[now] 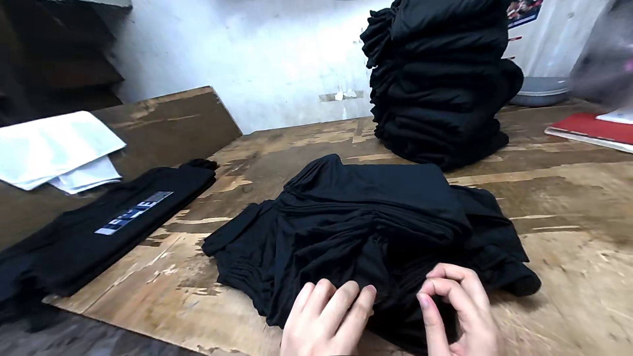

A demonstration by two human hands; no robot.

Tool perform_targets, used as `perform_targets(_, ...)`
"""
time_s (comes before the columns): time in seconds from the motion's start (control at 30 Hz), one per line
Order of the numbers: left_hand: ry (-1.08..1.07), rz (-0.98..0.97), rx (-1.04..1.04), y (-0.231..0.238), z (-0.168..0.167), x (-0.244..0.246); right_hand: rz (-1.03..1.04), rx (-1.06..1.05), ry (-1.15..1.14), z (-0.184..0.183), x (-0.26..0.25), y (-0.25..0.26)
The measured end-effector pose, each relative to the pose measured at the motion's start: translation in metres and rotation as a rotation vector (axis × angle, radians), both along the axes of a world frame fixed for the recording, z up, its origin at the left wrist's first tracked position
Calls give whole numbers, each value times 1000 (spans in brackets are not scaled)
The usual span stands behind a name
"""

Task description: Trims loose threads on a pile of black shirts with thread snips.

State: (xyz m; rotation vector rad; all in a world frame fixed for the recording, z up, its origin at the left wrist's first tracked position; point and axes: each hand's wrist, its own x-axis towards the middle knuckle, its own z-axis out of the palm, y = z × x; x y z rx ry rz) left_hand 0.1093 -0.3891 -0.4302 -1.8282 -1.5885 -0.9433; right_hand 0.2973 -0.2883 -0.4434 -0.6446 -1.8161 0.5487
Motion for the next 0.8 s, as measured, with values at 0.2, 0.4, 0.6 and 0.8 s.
perform_targets(0.2,29,46,-28,-5,15,10,-23,10,41,0,-3,0)
perform_targets(0.4,161,127,-49,2,22,22,16,24,66,0,-4,-2)
perform_targets(0.6,120,44,-44,2,15,19,148,29,-177,4,14,-6)
perform_targets(0.8,-258,-47,-238,-11,2,-3,206,21,-704,17,27,-18)
